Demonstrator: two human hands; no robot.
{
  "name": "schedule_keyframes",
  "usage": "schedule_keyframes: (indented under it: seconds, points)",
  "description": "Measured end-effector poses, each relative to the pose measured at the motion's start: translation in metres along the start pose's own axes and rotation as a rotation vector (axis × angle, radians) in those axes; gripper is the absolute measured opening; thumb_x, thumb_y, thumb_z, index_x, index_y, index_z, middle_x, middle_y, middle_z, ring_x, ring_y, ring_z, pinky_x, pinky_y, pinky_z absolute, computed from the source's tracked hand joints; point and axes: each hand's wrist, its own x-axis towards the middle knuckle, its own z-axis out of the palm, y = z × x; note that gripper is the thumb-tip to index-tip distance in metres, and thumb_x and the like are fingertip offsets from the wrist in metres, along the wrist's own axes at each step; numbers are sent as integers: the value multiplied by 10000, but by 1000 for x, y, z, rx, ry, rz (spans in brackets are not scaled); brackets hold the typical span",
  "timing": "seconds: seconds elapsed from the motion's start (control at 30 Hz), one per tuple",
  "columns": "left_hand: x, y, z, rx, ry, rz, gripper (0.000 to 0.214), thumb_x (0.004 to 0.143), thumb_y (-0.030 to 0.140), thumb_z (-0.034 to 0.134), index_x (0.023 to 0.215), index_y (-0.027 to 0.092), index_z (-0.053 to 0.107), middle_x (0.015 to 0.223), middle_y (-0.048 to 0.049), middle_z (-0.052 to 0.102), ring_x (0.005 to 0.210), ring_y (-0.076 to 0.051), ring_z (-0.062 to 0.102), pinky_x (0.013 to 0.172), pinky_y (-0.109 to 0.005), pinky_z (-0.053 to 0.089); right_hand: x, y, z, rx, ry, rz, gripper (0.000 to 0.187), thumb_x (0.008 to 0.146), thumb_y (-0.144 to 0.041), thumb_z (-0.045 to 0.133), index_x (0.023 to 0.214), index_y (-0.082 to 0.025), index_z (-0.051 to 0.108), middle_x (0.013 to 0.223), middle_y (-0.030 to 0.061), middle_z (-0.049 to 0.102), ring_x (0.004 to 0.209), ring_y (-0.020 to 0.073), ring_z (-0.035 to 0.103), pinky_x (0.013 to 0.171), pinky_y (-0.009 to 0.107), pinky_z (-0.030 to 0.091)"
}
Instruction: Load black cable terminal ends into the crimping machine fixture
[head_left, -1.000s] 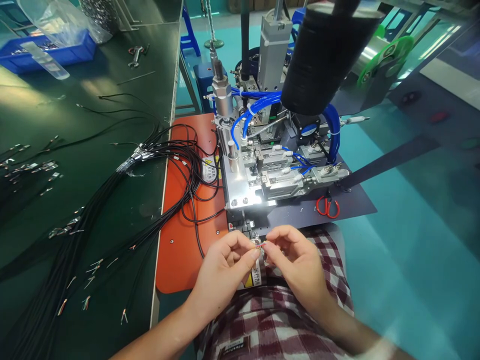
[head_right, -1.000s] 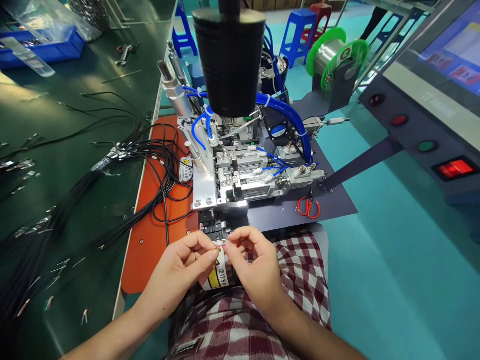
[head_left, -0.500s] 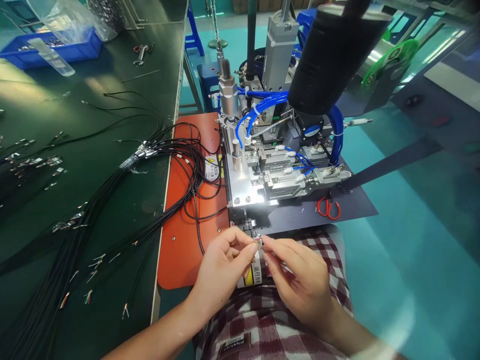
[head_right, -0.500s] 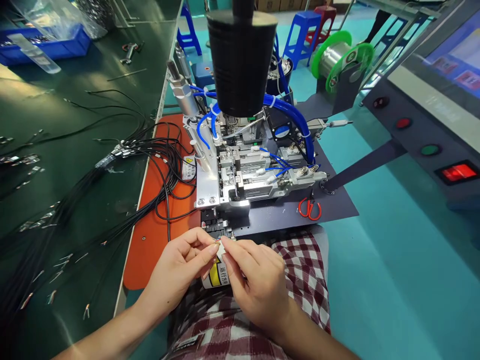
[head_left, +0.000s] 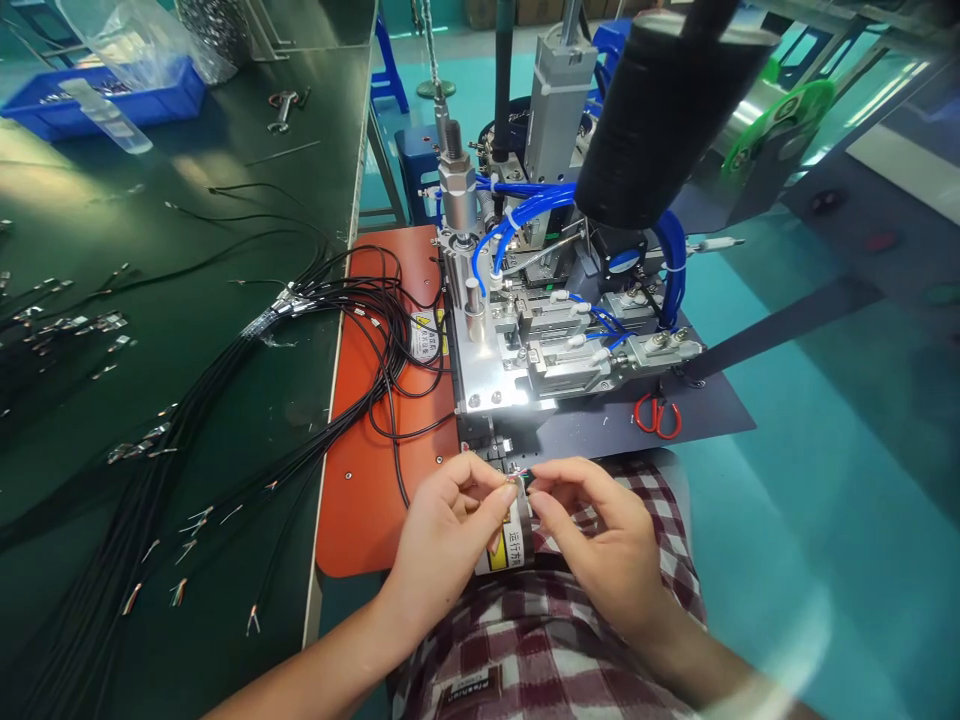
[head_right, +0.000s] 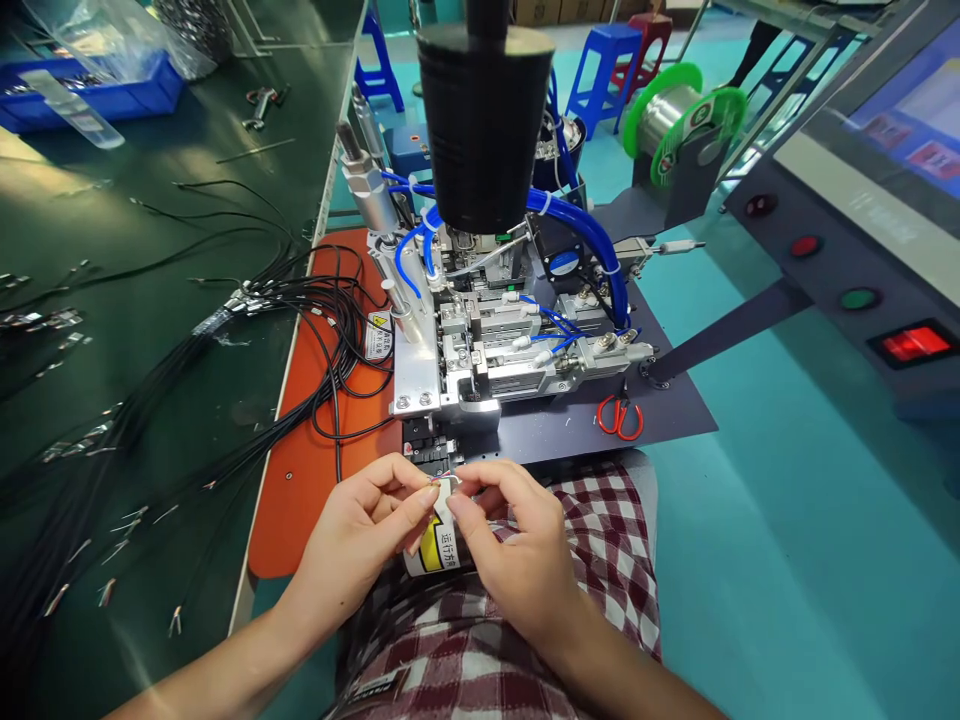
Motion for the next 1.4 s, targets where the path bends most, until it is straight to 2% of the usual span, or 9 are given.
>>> schedule_keyframes:
  seconds: [0.1, 0.27, 0.4, 0.53, 0.7, 0.9, 1.17, 1.3, 1.4]
  points:
    - [-1, 1, 0, 26, -2, 24, 235, 762, 333, 675, 709, 157, 529, 530, 61, 494, 461, -61, 426, 446, -171, 329, 5, -2, 2, 92, -24, 145, 50, 803, -228, 668, 851, -216, 660, 712, -5, 637, 564, 127, 574, 531, 243, 491]
    - [-1, 1, 0, 42, -45, 36, 220, 771, 323, 666, 707, 161, 532, 539, 56, 494, 475, -68, 421, 446, -178, 311, 11, -3, 5, 314, -83, 344, 135, 774, -308, 697, 788, -180, 653, 675, -9, 631, 492, 89, 531, 472, 204, 462]
    - [-2, 3, 0, 32, -62, 45, 190, 781, 304, 665, 734, 162, 547, 575, 50, 510, 478, -61, 420, 451, -177, 320, 15, -1, 6, 416, -137, 366, 124, 773, -291, 693, 752, -176, 650, 665, -20, 616, 471, 65, 488, 454, 182, 420]
    - [-3, 4, 1, -17, -72, 54, 174, 806, 306, 647, 897, 175, 578, 643, 36, 558, 475, -70, 470, 451, -184, 366, 14, -2, 7, 458, -164, 375, 129, 779, -284, 678, 742, -170, 630, 656, -25, 594, 478, 61, 457, 460, 183, 401]
    - [-5, 3, 2, 24, -13, 112, 146, 780, 285, 665, 791, 158, 595, 601, 36, 525, 493, -88, 499, 476, -199, 401, 10, -2, 8, 421, -185, 358, 127, 793, -267, 652, 728, -172, 600, 583, -49, 532, 480, 66, 418, 465, 186, 369]
    - [-4, 5, 0, -7, -44, -34, 157, 836, 312, 597, 833, 164, 543, 487, 69, 477, 467, -64, 388, 467, -170, 302, 7, -2, 10, 386, -190, 320, 105, 832, -247, 618, 754, -179, 601, 614, -41, 548, 521, 78, 428, 488, 198, 363]
    - [-2, 3, -4, -34, -105, -56, 165, 904, 346, 520, 876, 190, 474, 491, 80, 481, 486, -74, 377, 525, -198, 319, 8, 1, 12, 393, -183, 376, 140, 821, -292, 630, 754, -174, 594, 637, -37, 549, 501, 76, 439, 483, 205, 384]
    - [0, -1, -3, -91, -88, -55, 190, 890, 370, 543, 875, 200, 461, 487, 82, 467, 472, -78, 354, 499, -210, 294, 5, 2, 8, 156, -76, 194, 57, 858, -223, 596, 890, -203, 638, 736, -13, 595, 594, 109, 516, 548, 228, 437]
    - [0, -3, -3, -92, -82, -49, 205, 882, 382, 556, 869, 198, 467, 496, 80, 468, 477, -74, 351, 504, -210, 293, 4, 0, 2, -41, -51, -37, 157, 872, -138, 572, 975, -216, 660, 821, 7, 616, 692, 125, 567, 612, 239, 463]
